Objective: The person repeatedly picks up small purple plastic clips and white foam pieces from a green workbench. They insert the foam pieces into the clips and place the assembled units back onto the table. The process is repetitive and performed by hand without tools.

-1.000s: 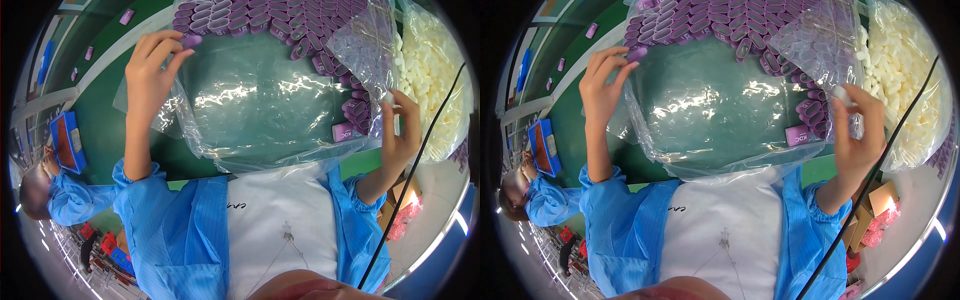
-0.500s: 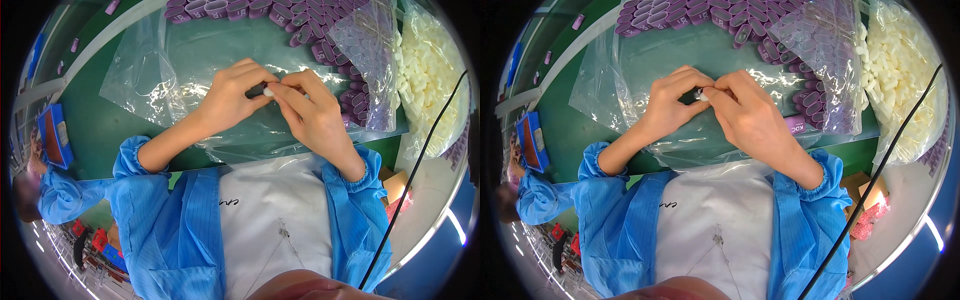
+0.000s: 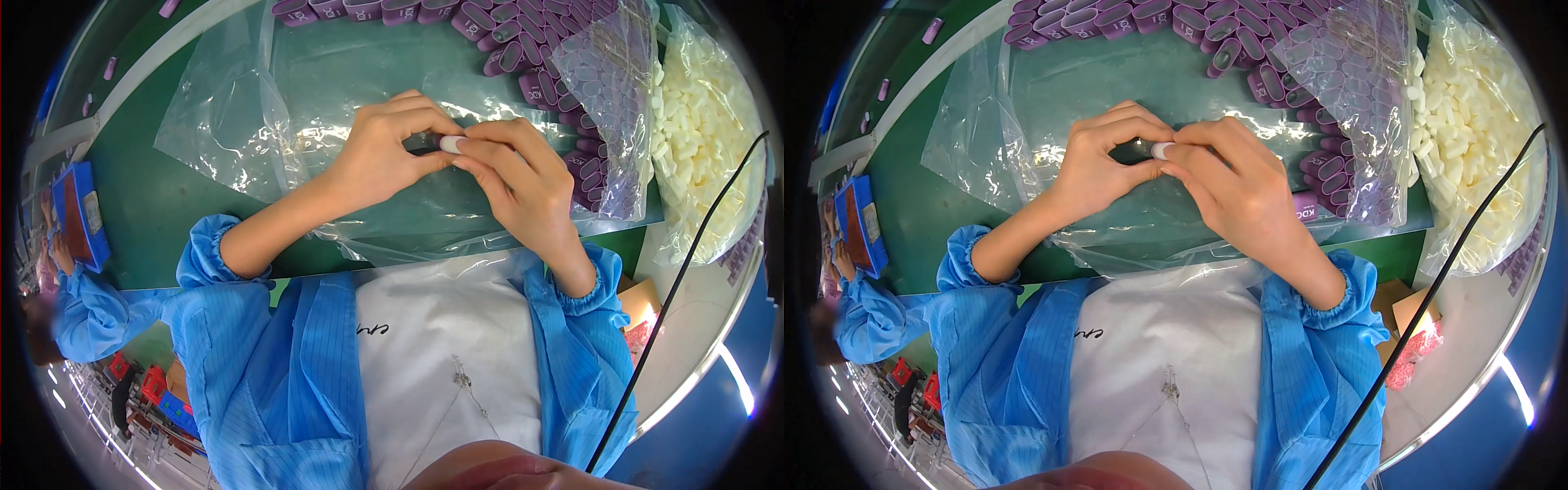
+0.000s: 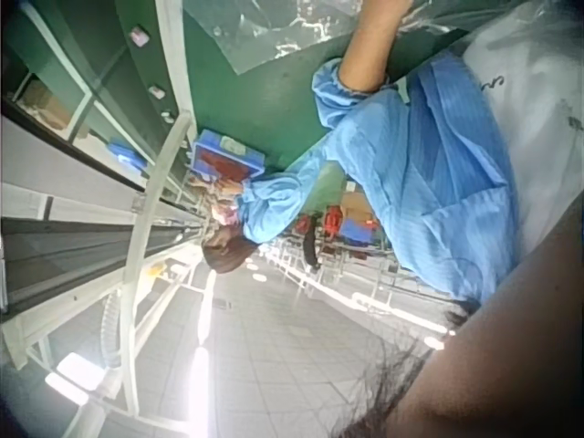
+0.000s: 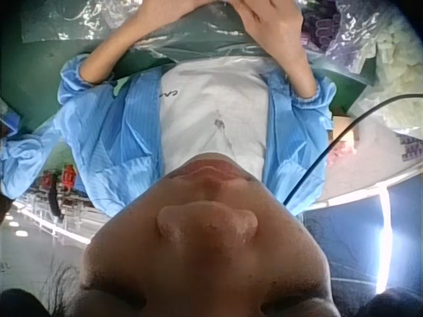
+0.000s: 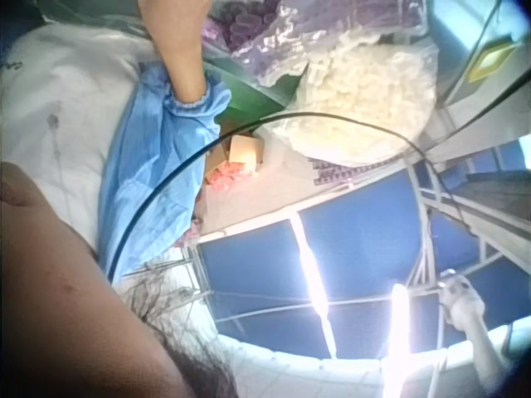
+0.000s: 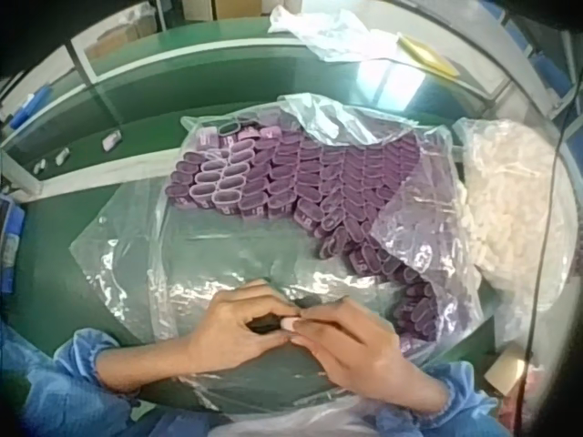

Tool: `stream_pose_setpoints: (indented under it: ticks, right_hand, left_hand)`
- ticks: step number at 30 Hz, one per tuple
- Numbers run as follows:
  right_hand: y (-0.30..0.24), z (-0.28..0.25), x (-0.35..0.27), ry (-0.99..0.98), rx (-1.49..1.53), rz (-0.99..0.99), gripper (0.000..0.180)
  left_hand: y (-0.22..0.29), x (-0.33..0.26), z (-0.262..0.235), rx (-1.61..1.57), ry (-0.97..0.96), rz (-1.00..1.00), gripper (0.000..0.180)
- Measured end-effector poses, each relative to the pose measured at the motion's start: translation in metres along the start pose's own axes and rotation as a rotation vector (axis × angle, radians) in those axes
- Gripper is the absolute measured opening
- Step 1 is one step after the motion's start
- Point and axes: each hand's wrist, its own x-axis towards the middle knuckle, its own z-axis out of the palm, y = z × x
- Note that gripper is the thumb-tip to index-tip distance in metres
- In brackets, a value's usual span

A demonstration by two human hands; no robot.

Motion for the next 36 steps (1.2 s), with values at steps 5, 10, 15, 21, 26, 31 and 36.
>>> stream_pose_setpoints:
  ticks: [5, 10, 15, 21, 26, 31, 36]
  right_hand:
    - [0.010, -0.008, -0.003, -0.017, -0.095, -0.117, 0.035]
    - [0.020, -0.001, -0.004, -0.021, -0.137, -0.253, 0.034]
    - [0.022, -0.008, -0.003, -0.098, -0.224, -0.392, 0.035]
    - [0.027, -0.014, -0.011, -0.126, -0.114, -0.326, 0.030]
    - [0.026, -0.010, -0.017, -0.053, 0.027, -0.186, 0.030]
    - [0.026, -0.002, -0.021, 0.020, 0.096, -0.120, 0.027]
    - [0.021, -0.035, -0.016, 0.143, 0.028, -0.105, 0.027]
  left_hand:
    - [0.001, 0.001, 0.000, 0.006, -0.008, 0.002, 0.027]
    - [0.001, 0.002, 0.000, 0.004, -0.010, 0.012, 0.028]
    - [-0.002, 0.000, 0.002, 0.024, -0.013, 0.035, 0.030]
    - [-0.003, 0.000, 0.003, 0.024, -0.031, 0.023, 0.030]
    - [-0.001, 0.003, 0.003, 0.030, -0.020, 0.039, 0.027]
    - [0.003, 0.006, 0.005, 0.049, -0.026, 0.045, 0.027]
    - [0.016, 0.006, -0.012, 0.228, -0.023, 0.038, 0.028]
